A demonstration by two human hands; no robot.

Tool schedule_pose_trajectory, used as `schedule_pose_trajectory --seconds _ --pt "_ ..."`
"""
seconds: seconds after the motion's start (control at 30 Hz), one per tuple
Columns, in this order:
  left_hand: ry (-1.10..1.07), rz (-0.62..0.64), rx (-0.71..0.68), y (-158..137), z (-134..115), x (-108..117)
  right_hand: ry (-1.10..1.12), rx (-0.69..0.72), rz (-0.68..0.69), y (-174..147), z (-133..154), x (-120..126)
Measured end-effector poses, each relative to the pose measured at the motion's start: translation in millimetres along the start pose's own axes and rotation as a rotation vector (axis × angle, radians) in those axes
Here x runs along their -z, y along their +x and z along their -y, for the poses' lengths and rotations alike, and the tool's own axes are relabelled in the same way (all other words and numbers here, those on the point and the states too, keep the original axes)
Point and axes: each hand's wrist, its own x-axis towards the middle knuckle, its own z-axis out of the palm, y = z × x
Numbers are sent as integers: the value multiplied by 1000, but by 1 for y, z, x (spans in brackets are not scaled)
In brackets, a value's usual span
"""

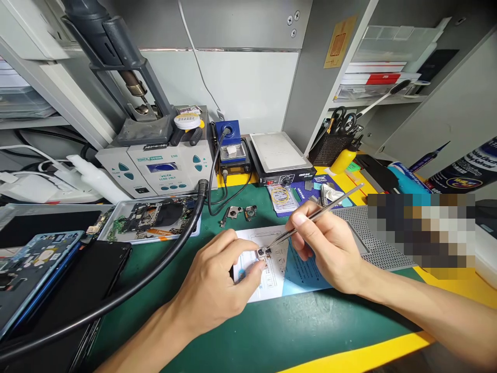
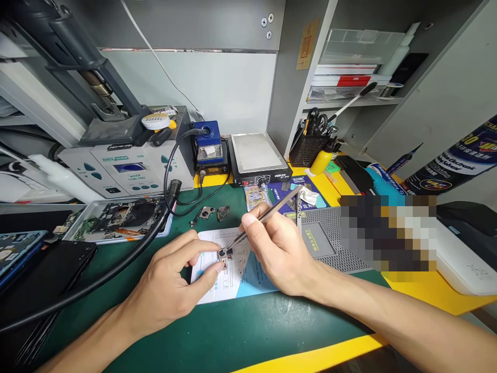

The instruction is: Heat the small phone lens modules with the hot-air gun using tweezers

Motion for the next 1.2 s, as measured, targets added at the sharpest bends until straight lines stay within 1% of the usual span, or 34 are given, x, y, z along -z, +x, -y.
schedule_pose_trajectory --seconds 0.1,0.3,0.4,0.5,0.63,0.77,1.03,1.2 --pt "3 2 0 -1 0 0 -32 6 13 0 0 1" --pt "-1 9 12 -1 1 -1 -182 118 10 2 6 -1" --pt "-2 5 14 -1 1 -2 -256 140 -3 3 9 -2" --pt "-4 2 8 0 0 -1 -309 123 -13 3 12 -3" --pt "7 -21 -14 0 -1 -1 -358 32 45 1 14 -4" --pt "4 -38 -18 -1 -1 -1 -299 23 46 1 11 -4" --pt "48 -90 -11 -1 -9 -4 -12 -2 -8 4 5 -5" --pt "74 -99 4 -4 -15 -2 7 19 1 4 9 -5"
